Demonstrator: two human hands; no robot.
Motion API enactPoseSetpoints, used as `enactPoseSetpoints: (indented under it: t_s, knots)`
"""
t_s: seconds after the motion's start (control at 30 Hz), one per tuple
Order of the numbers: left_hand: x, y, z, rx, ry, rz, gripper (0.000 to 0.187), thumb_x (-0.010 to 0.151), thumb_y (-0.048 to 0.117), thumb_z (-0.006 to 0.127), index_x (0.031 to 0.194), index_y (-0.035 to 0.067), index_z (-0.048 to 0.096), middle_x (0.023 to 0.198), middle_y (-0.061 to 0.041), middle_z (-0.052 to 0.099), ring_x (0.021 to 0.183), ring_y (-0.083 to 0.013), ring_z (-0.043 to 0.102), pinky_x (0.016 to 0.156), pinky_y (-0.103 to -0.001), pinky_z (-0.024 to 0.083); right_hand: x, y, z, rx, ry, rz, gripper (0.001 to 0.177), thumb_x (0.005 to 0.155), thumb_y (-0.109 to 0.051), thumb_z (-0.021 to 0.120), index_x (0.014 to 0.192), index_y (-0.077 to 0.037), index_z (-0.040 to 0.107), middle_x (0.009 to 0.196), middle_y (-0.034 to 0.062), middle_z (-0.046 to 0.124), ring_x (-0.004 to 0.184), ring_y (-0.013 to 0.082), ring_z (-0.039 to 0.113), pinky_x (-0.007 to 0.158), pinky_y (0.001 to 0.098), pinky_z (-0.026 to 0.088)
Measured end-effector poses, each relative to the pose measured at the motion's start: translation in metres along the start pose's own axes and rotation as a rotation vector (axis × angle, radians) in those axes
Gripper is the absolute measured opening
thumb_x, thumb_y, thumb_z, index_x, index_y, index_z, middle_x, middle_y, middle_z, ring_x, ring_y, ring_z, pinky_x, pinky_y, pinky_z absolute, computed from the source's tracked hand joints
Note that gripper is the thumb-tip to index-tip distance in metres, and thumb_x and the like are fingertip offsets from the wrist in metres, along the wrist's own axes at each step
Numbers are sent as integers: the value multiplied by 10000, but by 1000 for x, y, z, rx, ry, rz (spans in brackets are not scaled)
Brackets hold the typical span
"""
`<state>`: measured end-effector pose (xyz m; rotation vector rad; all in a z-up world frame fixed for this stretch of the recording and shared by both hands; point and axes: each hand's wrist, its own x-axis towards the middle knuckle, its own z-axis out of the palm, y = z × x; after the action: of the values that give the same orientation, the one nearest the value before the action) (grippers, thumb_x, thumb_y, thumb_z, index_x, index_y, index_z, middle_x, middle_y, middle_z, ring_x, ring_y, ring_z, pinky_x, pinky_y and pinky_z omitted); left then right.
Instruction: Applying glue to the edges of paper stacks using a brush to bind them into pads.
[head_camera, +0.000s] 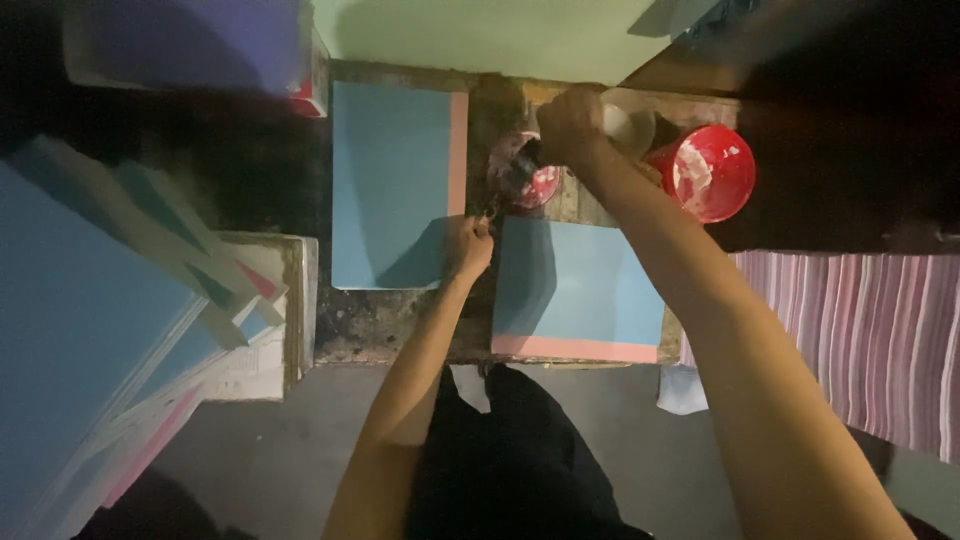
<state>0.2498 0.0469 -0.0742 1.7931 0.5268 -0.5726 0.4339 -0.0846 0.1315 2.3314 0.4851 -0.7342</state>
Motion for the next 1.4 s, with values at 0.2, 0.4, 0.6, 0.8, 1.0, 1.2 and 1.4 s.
enactPoseSetpoints:
  t_s: [0.2,0.4,0.6,0.8,1.0,1.2,1.4]
  knots:
    - [-57,71,-40,128,54,32,229,1031,175,529,1113,98,728,957,-63,729,706,-196,674,542,-308,557,6,-21,14,-15,91,-12,476,948,-667,591,851,-223,732,813,-10,750,710,120,703,556,298,477]
    - [-40,50,-28,63,-22,-42,324,1077,285,441,1227,63,623,932,-115,685,629,-250,676,485,-345,574,-27,-4,9,207,52,119,583,939,-695,541,905,-167,787,936,47,690,857,244,715,511,346,557]
    - [-69,59,-31,-166,11,84,377,1058,153,352,1241,-45,616,1311,-353,597,1177,-524,599,883,-549,551,-16,-6,104,-338,1433,359,253,973,-283,493,736,-212,546,618,7,440,552,201,472,619,395,403]
    - [-44,37,-18,-123,130,126,170,961,31,468,994,-48,615,948,-218,641,973,-365,651,906,-473,498,10,-28,120,-152,1373,95,283,902,-236,491,651,-157,596,559,152,368,455,375,390,430,538,309]
    - [-25,28,-19,29,67,93,226,1042,276,444,991,140,616,874,-33,593,854,-223,616,815,-417,509,4,3,56,165,411,-85,505,689,-691,709,834,-218,813,702,84,752,772,287,758,611,399,556]
    - [-31,41,-19,-31,-54,-47,548,1113,387,333,1515,23,406,1509,-282,449,1425,-429,464,1124,-591,418,1,-7,28,-7,349,-25,532,719,-779,586,855,-315,807,708,-37,765,734,200,766,565,368,519]
    - [-75,69,-37,65,77,198,355,1036,186,416,710,172,555,561,10,544,462,-106,491,462,-242,417,-4,1,119,12,1491,76,300,709,-400,783,840,-196,606,712,47,508,625,274,537,628,431,417]
